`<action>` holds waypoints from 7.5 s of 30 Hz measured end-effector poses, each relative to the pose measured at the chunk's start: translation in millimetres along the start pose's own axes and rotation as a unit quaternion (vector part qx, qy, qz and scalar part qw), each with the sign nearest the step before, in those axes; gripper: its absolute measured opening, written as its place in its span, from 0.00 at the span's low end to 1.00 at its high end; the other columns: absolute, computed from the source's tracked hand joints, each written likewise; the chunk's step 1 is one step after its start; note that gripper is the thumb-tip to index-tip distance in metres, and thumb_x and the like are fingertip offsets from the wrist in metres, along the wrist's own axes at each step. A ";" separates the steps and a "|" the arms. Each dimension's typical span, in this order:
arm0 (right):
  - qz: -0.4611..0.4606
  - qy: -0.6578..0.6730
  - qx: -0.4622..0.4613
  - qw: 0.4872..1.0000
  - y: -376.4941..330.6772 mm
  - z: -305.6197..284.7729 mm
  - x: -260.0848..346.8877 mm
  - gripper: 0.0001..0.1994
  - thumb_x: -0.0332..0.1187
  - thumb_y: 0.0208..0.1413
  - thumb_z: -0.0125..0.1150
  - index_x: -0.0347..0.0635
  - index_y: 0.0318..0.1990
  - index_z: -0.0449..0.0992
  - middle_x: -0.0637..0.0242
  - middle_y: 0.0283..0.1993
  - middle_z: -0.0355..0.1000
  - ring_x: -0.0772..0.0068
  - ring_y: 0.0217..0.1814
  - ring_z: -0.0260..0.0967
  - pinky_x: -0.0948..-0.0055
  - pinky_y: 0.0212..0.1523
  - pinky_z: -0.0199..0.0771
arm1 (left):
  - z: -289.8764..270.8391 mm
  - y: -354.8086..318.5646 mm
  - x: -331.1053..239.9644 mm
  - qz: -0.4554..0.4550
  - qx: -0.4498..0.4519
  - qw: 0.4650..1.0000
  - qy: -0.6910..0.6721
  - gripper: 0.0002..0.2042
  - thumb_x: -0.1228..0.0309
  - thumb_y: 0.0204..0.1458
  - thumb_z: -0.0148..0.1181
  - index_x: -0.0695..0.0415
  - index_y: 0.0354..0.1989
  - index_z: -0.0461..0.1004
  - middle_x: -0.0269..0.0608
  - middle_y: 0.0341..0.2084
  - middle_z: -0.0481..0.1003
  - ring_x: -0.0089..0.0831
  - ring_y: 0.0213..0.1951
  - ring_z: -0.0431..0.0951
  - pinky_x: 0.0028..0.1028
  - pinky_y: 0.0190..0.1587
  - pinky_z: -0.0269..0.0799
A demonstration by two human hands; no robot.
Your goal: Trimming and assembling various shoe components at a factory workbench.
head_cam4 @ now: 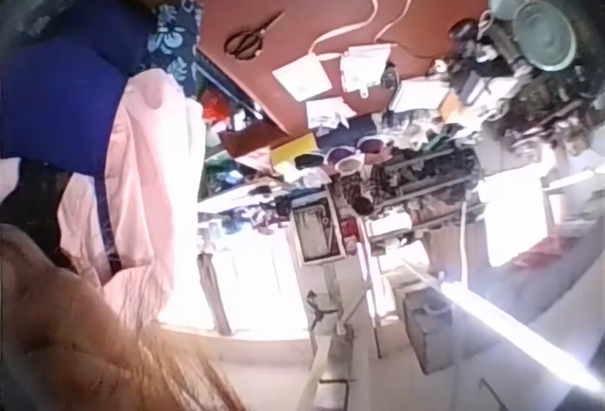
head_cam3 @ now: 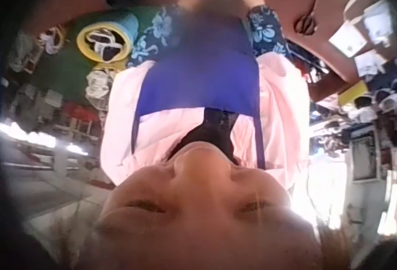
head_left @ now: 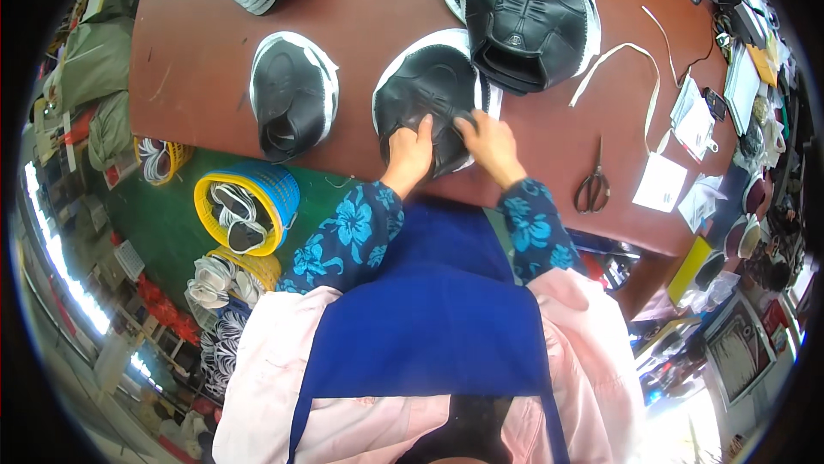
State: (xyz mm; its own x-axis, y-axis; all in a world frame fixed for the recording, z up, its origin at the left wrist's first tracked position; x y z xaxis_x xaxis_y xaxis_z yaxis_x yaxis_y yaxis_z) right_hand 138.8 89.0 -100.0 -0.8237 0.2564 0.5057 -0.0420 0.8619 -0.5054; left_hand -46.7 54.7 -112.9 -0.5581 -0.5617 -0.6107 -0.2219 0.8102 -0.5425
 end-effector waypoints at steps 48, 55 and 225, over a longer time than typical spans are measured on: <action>-0.259 -0.109 0.010 0.960 45.5 31.6 132.5 0.16 0.47 0.61 0.56 0.43 0.33 0.71 0.48 0.24 0.75 0.39 0.29 0.74 0.48 0.31 0.74 | 15.8 -8.8 -12.8 0.111 0.059 0.991 -0.042 0.25 0.60 0.64 0.49 0.72 0.25 0.78 0.69 0.25 0.75 0.63 0.32 0.77 0.51 0.39 0.71; -0.282 0.022 0.085 0.955 78.9 35.7 158.9 0.19 0.47 0.60 0.57 0.37 0.36 0.75 0.42 0.32 0.74 0.35 0.40 0.73 0.47 0.39 0.72 | 10.7 -10.2 -3.6 0.096 0.038 0.993 -0.050 0.28 0.56 0.64 0.51 0.73 0.21 0.76 0.71 0.22 0.73 0.66 0.30 0.75 0.52 0.36 0.70; -0.103 -0.025 -0.154 0.982 -54.5 -6.8 -17.7 0.11 0.39 0.59 0.60 0.42 0.33 0.70 0.60 0.30 0.73 0.53 0.37 0.66 0.56 0.37 0.64 | -46.5 -23.4 -42.7 0.226 -0.152 0.927 0.260 0.34 0.86 0.42 0.56 0.40 0.60 0.71 0.38 0.49 0.64 0.47 0.50 0.64 0.38 0.42 0.78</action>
State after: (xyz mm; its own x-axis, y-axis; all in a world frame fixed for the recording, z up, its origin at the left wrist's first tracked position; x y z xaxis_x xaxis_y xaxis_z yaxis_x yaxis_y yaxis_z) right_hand 159.5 40.4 -76.6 -0.8422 0.0469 0.5371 -0.0451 0.9866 -0.1567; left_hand -54.8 67.5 -47.4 -0.9408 -0.0612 -0.3333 -0.0423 0.9971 -0.0637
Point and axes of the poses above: each hand's wrist, its own y-axis towards the middle knuckle, its own z-axis out of the palm, x = y × z, the point moved 9 cm from there along y, towards the middle knuckle
